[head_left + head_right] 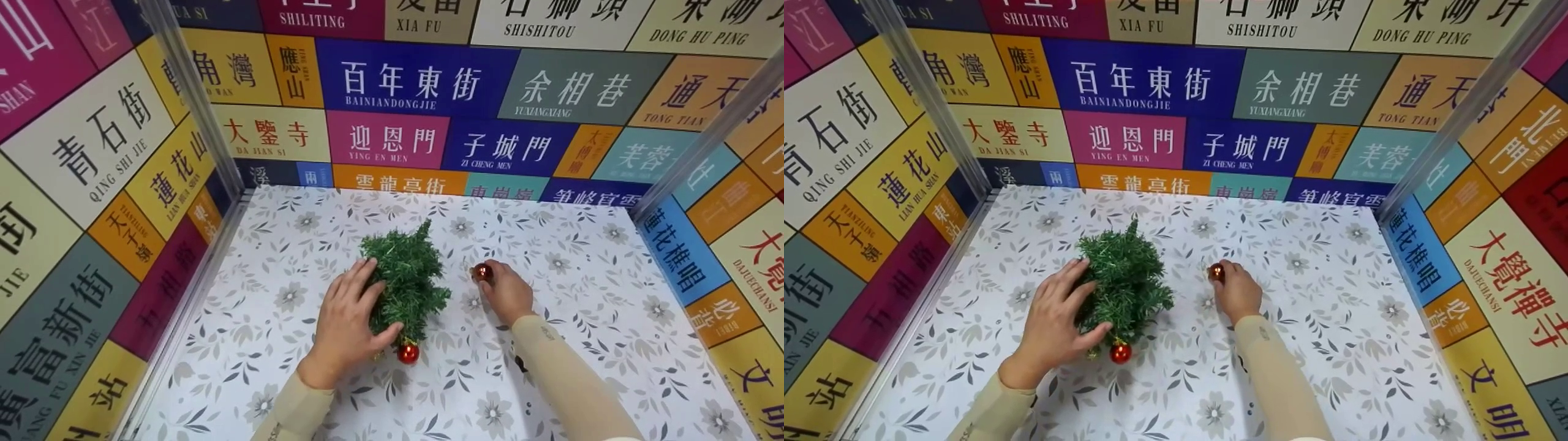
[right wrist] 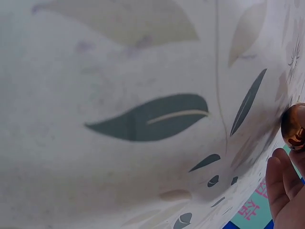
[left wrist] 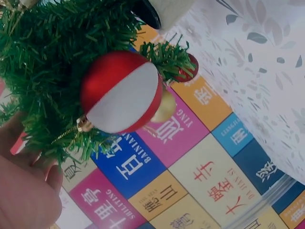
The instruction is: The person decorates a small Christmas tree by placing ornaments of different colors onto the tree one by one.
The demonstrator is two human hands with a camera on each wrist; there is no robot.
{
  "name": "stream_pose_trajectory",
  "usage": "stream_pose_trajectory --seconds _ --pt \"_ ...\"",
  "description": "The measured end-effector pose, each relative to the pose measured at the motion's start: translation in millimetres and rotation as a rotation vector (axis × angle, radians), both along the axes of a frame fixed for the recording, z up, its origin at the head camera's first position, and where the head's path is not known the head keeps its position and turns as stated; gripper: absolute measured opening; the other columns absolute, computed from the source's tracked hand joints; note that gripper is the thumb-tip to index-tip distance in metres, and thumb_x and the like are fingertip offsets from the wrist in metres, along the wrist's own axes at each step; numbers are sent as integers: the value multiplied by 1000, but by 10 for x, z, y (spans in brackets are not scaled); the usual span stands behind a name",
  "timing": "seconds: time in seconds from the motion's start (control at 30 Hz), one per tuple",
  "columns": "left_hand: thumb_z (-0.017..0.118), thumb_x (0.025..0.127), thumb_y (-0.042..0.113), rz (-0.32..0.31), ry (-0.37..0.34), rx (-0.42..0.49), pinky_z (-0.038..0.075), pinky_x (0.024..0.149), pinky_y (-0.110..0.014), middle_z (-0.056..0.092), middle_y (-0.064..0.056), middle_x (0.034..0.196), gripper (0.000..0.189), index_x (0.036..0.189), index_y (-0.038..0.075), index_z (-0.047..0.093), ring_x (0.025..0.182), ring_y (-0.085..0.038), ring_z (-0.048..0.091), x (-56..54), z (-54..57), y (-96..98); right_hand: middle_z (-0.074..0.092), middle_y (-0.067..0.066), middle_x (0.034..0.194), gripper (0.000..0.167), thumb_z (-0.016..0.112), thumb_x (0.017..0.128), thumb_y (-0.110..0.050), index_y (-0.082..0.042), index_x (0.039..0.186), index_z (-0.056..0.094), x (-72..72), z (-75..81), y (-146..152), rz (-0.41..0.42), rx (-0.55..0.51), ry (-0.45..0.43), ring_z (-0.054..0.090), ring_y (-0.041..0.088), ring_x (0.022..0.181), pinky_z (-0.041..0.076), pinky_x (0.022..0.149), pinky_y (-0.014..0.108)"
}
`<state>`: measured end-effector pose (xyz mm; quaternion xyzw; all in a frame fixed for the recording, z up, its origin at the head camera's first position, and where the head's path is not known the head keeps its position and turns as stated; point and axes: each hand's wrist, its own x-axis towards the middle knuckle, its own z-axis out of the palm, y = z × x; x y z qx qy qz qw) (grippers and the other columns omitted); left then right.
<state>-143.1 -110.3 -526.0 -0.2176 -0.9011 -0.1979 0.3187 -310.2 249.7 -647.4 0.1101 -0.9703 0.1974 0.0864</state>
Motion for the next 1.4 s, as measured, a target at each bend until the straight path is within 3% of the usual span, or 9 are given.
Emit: stream_pose_trajectory --seconds 0.53,1.07,1.4 --pt "67 82 56 -33 -54 -47 20 117 -48 34 -8 159 61 124 11 66 147 -28 26 -47 52 -136 63 13 119 51 72 92 -27 -12 138 54 -7 -14 22 -10 -20 -5 63 35 105 51 86 55" --pt "68 79 49 -56 -22 -38 15 118 -49 36 -9 158 57 120 11 69 145 -32 29 -63 63 -205 64 12 116 54 72 92 -29 -12 140 53 19 17 17 -15 -23 -11 65 33 98 52 81 52" --pt "67 80 45 -71 38 -8 23 113 -57 37 -11 157 53 120 10 71 143 -34 33 -76 46 -242 64 14 115 53 73 92 -28 -10 138 54 3 16 18 -12 -18 -12 64 34 100 52 82 53"
